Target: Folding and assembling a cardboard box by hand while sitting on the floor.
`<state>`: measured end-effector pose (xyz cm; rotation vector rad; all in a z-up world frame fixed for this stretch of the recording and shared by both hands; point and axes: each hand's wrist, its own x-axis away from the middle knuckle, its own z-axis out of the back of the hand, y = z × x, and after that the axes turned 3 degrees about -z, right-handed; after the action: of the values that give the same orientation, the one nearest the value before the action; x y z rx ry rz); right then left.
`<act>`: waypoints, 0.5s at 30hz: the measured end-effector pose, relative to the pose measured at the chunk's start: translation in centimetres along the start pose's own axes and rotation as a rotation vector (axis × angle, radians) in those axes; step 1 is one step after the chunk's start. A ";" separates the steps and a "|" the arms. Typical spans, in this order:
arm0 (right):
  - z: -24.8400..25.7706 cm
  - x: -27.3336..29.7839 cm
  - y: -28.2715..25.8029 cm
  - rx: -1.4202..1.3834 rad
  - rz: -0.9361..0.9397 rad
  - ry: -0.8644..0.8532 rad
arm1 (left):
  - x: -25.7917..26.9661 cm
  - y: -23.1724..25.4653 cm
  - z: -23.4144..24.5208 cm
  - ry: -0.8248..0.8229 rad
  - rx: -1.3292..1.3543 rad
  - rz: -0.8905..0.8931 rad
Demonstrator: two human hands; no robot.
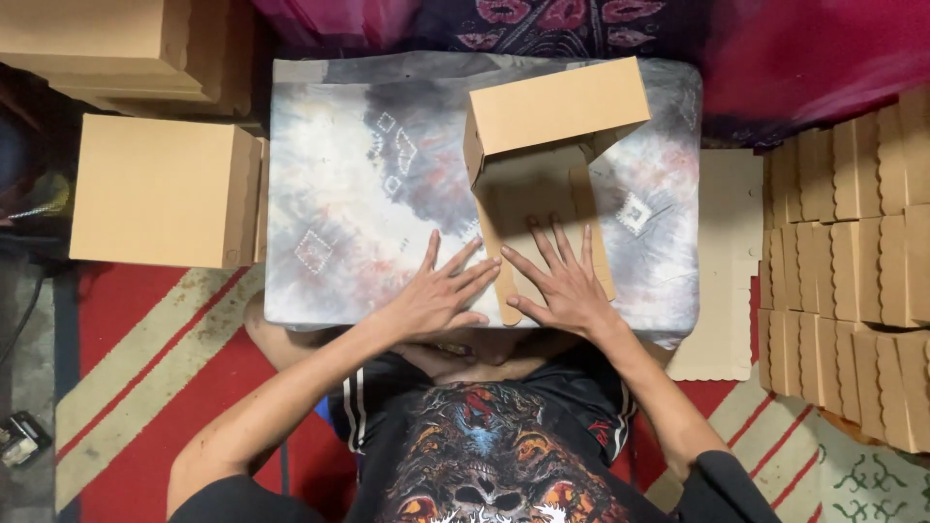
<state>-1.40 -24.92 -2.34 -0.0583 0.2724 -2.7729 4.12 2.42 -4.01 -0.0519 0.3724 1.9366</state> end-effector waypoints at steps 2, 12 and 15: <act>-0.2 -0.1 0.1 -0.003 0.000 0.001 | -1.3 -2.2 -0.3 0.013 -0.023 0.014; 0.6 -0.4 -0.4 0.011 -0.006 0.029 | -3.8 -6.2 0.3 0.057 -0.087 0.177; -0.3 -0.2 -0.1 0.010 -0.018 0.018 | -3.3 -4.2 0.2 0.045 -0.067 0.208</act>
<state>-1.25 -24.67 -2.57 -0.0329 0.2637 -2.7938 9.28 1.01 -4.10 -0.1035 0.3540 2.1563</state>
